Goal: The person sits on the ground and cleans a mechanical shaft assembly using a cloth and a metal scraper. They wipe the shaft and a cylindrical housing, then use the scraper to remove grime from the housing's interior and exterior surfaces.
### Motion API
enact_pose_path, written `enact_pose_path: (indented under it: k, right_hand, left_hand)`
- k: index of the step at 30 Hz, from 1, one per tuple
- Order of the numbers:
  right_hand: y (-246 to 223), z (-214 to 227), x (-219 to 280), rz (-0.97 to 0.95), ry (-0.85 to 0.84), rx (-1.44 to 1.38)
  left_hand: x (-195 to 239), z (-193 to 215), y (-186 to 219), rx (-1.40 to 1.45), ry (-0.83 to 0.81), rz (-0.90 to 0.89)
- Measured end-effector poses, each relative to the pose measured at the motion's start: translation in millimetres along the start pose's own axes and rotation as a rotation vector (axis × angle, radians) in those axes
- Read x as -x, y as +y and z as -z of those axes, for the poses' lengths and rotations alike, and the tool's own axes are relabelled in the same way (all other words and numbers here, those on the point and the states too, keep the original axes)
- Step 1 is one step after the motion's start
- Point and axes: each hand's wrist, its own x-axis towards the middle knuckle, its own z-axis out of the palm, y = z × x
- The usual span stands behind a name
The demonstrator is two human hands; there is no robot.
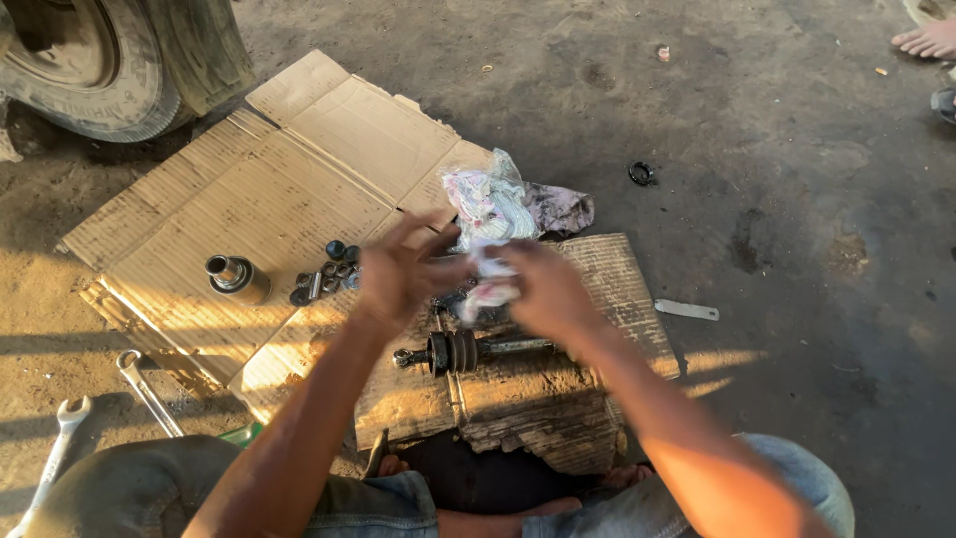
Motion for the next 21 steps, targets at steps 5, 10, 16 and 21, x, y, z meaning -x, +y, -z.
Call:
enact_pose_path:
  k: [5, 10, 16, 21]
  right_hand:
    - [114, 84, -7, -0.377, -0.069, 0.433]
    - [242, 69, 39, -0.591, -0.525, 0.358]
    - [243, 49, 18, -0.633, -0.758, 0.549]
    - [163, 41, -37, -0.576, -0.276, 0.540]
  left_hand:
    - [0, 31, 45, 0.059, 0.155, -0.180]
    - [-22, 47, 32, 0.061, 0.113, -0.115]
    - [-36, 54, 16, -0.101, 0.146, -0.082]
    - [-41, 60, 14, -0.108, 0.182, -0.063]
